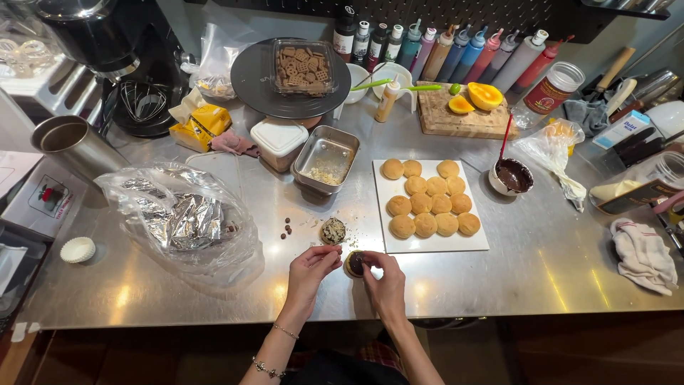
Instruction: Decorating small round pastries by dipping them in chocolate and toppings, and using a brush for detailed application.
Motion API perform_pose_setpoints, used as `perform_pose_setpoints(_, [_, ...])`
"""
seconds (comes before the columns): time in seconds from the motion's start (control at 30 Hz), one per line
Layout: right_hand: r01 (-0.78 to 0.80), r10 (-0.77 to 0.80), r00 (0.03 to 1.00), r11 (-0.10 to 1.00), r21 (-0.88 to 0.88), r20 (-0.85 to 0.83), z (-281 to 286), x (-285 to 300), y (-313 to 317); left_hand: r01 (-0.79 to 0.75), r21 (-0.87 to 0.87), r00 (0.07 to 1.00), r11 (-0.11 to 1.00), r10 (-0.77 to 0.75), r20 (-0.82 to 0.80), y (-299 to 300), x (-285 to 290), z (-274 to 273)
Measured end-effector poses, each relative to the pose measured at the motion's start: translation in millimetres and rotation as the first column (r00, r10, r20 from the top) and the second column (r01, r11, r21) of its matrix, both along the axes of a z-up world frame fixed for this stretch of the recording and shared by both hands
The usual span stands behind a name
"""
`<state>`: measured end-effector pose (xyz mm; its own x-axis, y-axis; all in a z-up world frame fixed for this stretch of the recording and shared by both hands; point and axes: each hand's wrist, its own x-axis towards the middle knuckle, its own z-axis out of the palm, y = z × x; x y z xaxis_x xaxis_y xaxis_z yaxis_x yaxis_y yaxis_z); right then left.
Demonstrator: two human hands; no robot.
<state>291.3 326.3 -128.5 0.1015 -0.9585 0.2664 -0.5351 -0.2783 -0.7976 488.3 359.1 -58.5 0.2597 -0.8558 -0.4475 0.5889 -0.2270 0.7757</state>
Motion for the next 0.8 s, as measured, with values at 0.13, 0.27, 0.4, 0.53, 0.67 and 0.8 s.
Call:
perform_pose_setpoints(0.13, [-0.036,0.033,0.998,0.998,-0.060,-0.051,-6,0,0,-0.007,-0.008,1.000,1.000,0.007,0.007,0,-2,-5])
perform_pose_setpoints(0.27, [-0.033,0.029,0.998,0.998,-0.061,-0.058,-3,0,-3,-0.002,-0.008,1.000,1.000,0.002,0.014,-1,-2,-5])
perform_pose_setpoints(0.4, [0.052,-0.051,0.999,0.991,-0.122,0.011,10,-4,-2,-0.003,0.010,1.000,1.000,0.003,0.020,-1,-1,-2])
perform_pose_setpoints(0.53, [0.141,-0.147,0.979,0.989,0.050,0.139,-1,-15,-23,0.002,0.008,1.000,1.000,-0.002,0.019,-4,-2,-3])
perform_pose_setpoints(0.67, [0.119,-0.182,0.976,0.908,0.402,0.123,-2,-20,-35,0.010,0.014,1.000,1.000,-0.010,0.003,-4,-4,-4])
perform_pose_setpoints(0.8, [0.149,-0.167,0.986,0.888,0.436,0.001,-3,-21,-42,0.005,-0.008,1.000,1.000,-0.005,-0.003,-7,-6,-14])
